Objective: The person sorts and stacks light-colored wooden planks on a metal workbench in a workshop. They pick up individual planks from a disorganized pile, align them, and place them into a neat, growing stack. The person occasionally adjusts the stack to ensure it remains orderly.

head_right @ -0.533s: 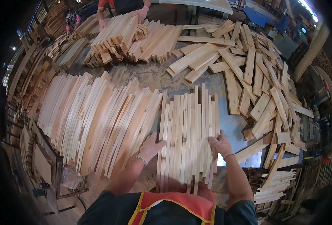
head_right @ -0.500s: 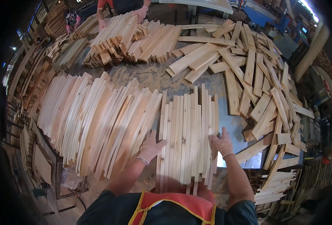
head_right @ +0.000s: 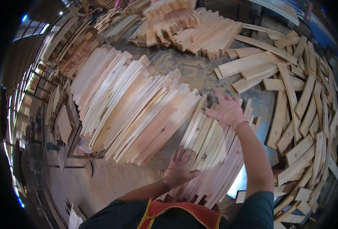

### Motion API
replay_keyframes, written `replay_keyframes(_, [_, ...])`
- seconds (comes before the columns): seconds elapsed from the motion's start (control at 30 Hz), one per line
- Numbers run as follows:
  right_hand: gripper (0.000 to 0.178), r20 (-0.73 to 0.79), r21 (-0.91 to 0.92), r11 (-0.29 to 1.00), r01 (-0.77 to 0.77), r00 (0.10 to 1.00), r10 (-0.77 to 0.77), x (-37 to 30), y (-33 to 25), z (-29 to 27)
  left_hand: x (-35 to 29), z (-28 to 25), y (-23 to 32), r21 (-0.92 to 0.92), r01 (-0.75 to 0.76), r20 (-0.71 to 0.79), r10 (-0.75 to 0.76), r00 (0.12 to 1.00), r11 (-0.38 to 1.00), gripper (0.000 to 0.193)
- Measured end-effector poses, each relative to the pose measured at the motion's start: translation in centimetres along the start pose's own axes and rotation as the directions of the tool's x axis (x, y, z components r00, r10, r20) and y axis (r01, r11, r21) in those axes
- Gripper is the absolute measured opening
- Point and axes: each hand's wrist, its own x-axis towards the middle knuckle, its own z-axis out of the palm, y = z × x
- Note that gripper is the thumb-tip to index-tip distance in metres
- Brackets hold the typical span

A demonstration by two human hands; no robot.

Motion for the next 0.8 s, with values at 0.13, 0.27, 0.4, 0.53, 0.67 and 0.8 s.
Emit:
replay_keyframes(0.13, [0.091, -0.144, 0.857, 0.491, 0.154, 0.988, -0.058, -8.4, -0.3, -0.6, 1.2, 0.4, 1.4, -0.163, 0.122, 0.028, -0.119, 0.993, 0.979, 0.069])
replay_keyframes(0.27, [0.085, -0.463, 0.828, 0.471, 0.305, 0.845, 0.268, -15.0, 1.8, 1.6, 5.2, -5.4, 2.7, -0.556, 0.417, 0.316, -0.281, 0.906, 0.719, 0.075])
replay_keyframes(0.4, [0.081, -0.332, 0.925, 0.356, 0.134, 0.739, 0.586, -22.0, 3.2, 6.0, 10.0, -17.6, 1.3, -0.674, 0.361, 0.223, -0.289, 0.931, 0.645, 0.072])
replay_keyframes(0.53, [0.085, -0.231, 0.944, 0.329, 0.002, 0.718, 0.657, -25.9, 6.2, 14.6, 12.1, -15.1, -8.6, -0.307, 0.239, 0.185, -0.189, 0.964, 0.921, 0.073])
replay_keyframes(0.67, [0.084, -0.178, 0.932, 0.343, -0.118, 0.675, 0.716, -28.1, 7.5, 19.3, 7.4, -11.3, -15.8, 0.188, 0.219, 0.058, -0.233, 0.971, 0.958, 0.070])
replay_keyframes(0.8, [0.088, -0.053, 0.866, 0.361, -0.346, 0.654, 0.755, -27.8, 8.2, 18.6, 5.7, -8.6, -17.7, 0.549, 0.122, -0.257, 0.029, 0.966, 0.827, 0.064])
